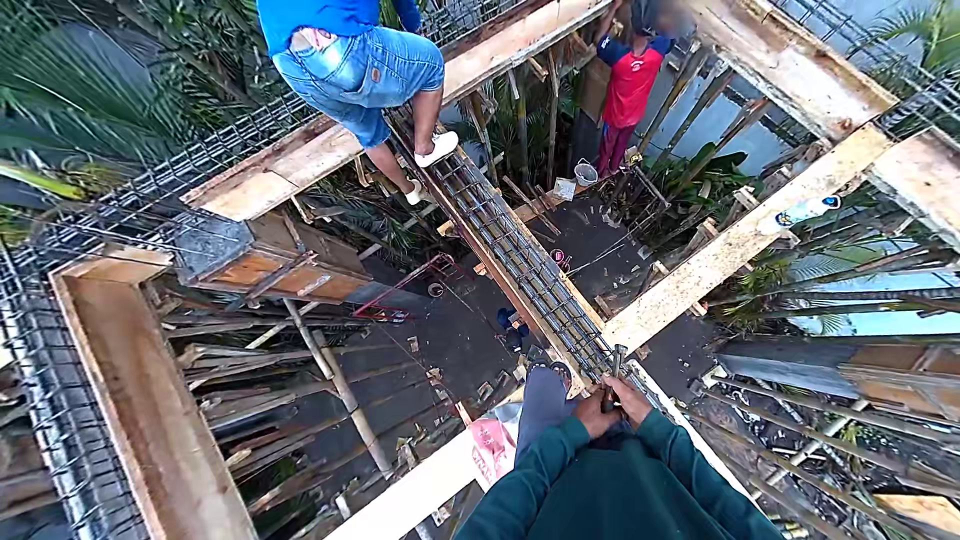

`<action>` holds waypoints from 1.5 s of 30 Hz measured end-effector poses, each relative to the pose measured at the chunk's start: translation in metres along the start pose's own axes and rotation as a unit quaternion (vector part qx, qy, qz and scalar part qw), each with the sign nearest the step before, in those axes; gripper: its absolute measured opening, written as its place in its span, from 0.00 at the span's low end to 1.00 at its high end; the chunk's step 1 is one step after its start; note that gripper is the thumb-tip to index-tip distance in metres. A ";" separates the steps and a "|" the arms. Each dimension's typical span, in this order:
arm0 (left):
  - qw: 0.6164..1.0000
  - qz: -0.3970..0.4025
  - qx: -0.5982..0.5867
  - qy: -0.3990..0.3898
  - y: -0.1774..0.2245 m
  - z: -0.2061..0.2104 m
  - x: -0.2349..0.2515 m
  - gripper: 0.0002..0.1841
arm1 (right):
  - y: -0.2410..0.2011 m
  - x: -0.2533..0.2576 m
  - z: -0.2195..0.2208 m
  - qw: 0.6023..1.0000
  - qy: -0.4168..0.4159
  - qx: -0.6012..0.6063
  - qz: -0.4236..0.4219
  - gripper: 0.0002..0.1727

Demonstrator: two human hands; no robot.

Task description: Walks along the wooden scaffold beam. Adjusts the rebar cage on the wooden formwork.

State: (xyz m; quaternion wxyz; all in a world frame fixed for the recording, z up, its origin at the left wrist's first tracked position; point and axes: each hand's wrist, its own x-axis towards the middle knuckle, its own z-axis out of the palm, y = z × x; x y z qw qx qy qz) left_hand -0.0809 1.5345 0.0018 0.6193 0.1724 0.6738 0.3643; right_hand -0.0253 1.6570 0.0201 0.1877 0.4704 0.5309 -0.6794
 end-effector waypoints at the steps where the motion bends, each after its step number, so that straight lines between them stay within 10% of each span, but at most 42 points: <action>1: 1.000 0.012 -0.005 -0.012 -0.002 -0.003 0.000 0.36 | 0.002 0.004 0.000 1.000 0.009 0.015 0.002 0.24; 7: 1.000 -0.001 0.004 -0.002 -0.030 -0.035 -0.015 0.26 | 0.006 0.015 0.000 0.975 0.110 0.191 0.034 0.23; 23: 0.897 -0.372 -0.091 0.220 -0.282 -0.129 -0.119 0.26 | 0.020 -0.020 -0.045 0.895 0.205 0.397 -0.015 0.13; 34: 0.936 -0.316 -0.069 0.136 -0.183 -0.118 -0.074 0.24 | -0.030 -0.060 -0.086 0.853 0.144 0.466 -0.185 0.22; 45: 0.897 -0.249 -0.204 0.303 -0.193 -0.147 -0.009 0.23 | -0.066 0.017 -0.135 0.907 0.160 0.389 -0.023 0.21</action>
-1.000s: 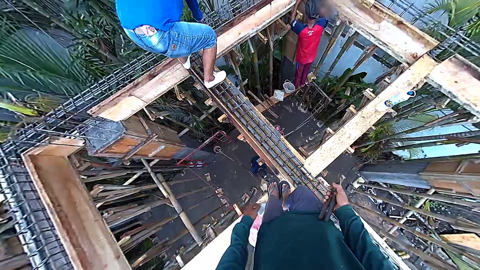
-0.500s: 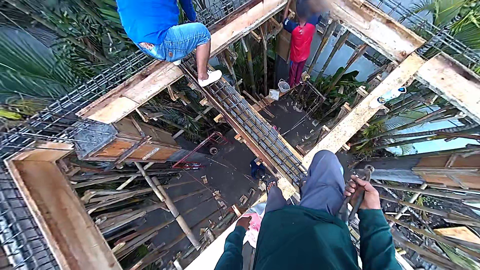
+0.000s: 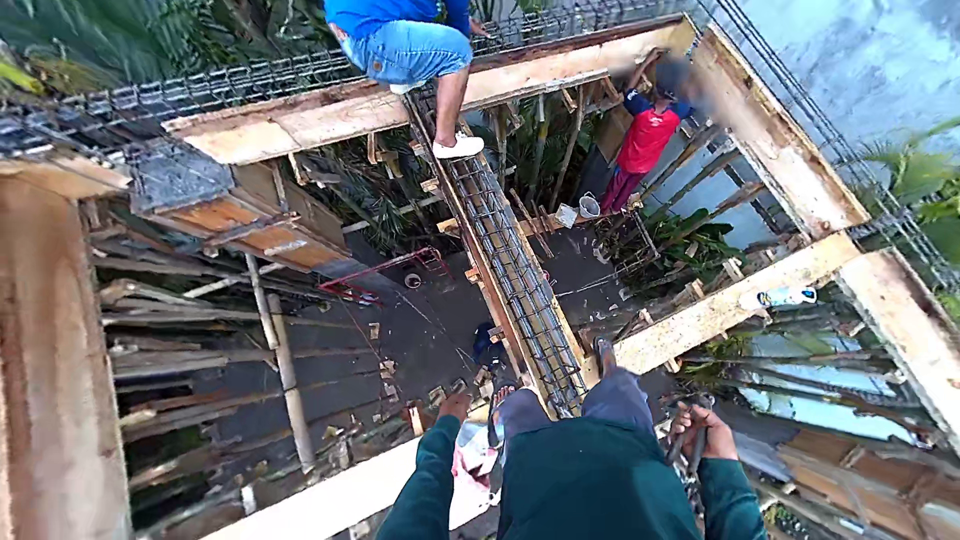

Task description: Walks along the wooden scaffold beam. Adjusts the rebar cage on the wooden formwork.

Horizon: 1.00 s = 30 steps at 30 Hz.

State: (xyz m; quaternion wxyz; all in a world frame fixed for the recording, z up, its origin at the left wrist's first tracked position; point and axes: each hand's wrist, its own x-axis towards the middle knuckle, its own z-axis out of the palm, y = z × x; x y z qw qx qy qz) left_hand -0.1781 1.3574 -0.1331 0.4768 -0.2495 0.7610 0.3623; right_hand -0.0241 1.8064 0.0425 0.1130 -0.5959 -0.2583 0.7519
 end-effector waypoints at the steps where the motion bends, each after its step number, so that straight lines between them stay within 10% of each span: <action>1: 1.000 -0.007 -0.006 0.011 0.001 0.008 0.000 0.23 | -0.011 0.016 0.004 1.000 -0.002 -0.026 0.010 0.20; 11: 0.968 -0.146 -0.197 0.052 0.040 0.186 -0.046 0.24 | -0.130 0.194 0.073 0.886 -0.081 -0.445 0.102 0.16; 17: 0.951 -0.121 -0.278 0.065 0.094 0.227 -0.031 0.23 | -0.108 0.304 0.100 0.803 -0.020 -0.585 0.118 0.08; 30: 0.971 0.015 -0.137 0.196 0.156 0.125 0.472 0.33 | 0.176 0.620 0.316 0.644 -0.155 -0.738 -0.127 0.32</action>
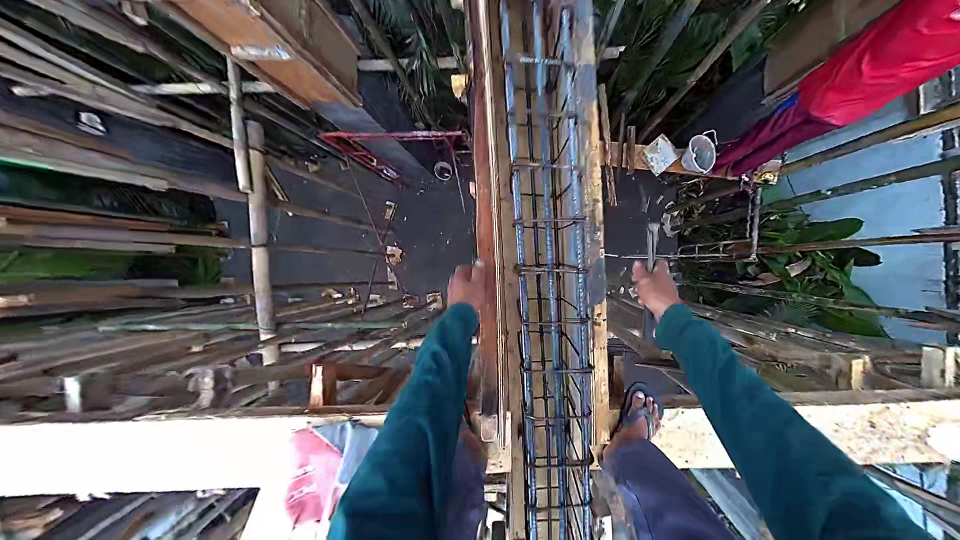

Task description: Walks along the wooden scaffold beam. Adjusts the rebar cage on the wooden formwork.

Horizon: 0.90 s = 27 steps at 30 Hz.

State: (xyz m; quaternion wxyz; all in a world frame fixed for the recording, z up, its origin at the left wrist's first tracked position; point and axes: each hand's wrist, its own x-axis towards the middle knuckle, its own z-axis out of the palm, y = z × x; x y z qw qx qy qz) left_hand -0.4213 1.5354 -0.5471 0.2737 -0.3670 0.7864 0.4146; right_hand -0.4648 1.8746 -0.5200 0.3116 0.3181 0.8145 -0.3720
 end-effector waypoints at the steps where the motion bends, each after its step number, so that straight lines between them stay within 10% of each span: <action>1: 1.000 -0.012 -0.003 0.028 0.000 0.017 0.023 0.35 | -0.011 0.021 0.013 1.000 0.012 -0.024 -0.014 0.34; 10: 0.987 -0.061 0.070 0.132 -0.011 0.081 0.061 0.33 | -0.088 0.146 0.069 0.985 0.114 -0.032 -0.124 0.42; 27: 0.985 -0.104 0.091 0.102 0.010 0.077 0.071 0.34 | -0.154 0.159 0.088 0.962 0.205 -0.181 -0.012 0.34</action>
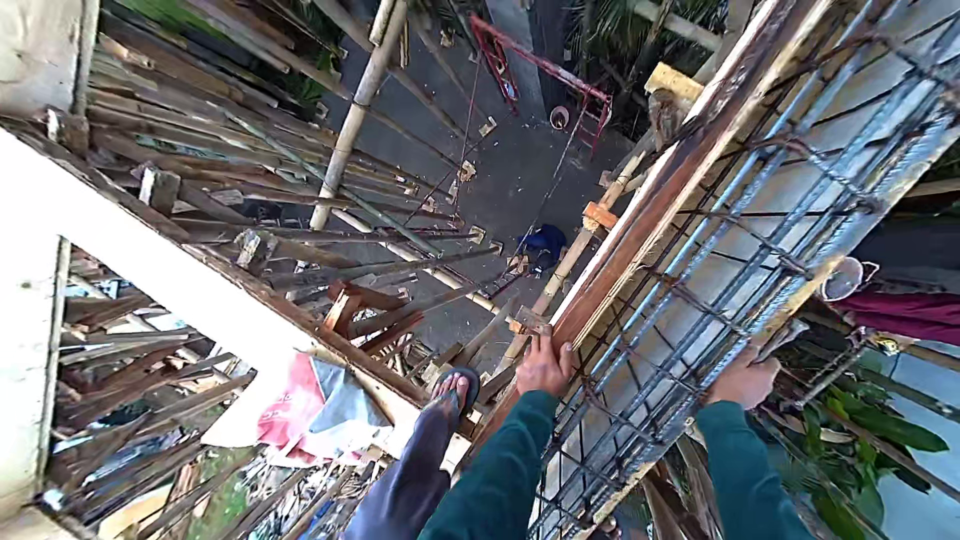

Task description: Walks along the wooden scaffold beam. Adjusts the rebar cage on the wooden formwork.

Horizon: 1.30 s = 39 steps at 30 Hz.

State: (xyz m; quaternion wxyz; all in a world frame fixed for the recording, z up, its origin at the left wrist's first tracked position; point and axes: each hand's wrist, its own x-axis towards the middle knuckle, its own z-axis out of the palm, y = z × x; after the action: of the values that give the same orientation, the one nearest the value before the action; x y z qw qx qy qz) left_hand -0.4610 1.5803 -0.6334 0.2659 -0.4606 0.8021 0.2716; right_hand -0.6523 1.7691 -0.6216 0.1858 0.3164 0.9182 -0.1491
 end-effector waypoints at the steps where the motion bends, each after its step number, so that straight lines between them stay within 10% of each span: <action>1: 1.000 -0.005 0.006 0.002 0.000 0.001 -0.001 0.34 | 0.002 0.002 0.000 1.000 -0.006 0.008 -0.002 0.33; 15: 0.988 0.044 0.034 0.146 0.016 0.011 -0.001 0.34 | -0.009 0.026 -0.018 0.986 -0.131 0.093 0.035 0.32; 23: 0.998 0.041 0.030 -0.026 0.031 -0.033 0.006 0.33 | -0.005 0.043 -0.018 0.970 -0.206 0.120 0.058 0.32; 30: 0.980 0.055 -0.173 -0.086 0.172 -0.142 0.130 0.42 | -0.006 0.040 -0.011 0.976 -0.178 0.120 0.043 0.33; 34: 0.974 0.079 -0.185 -0.107 0.286 -0.129 0.184 0.44 | -0.005 0.040 -0.013 0.977 -0.169 0.122 0.048 0.32; 39: 0.995 0.080 -0.057 0.019 0.314 -0.106 0.207 0.39 | -0.013 0.046 -0.019 0.972 -0.204 0.078 0.086 0.32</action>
State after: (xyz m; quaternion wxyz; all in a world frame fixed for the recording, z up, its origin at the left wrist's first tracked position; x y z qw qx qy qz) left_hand -0.8469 1.5190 -0.6385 0.2016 -0.4148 0.8244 0.3281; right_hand -0.6988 1.7910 -0.6226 0.3556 0.3707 0.8159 -0.2654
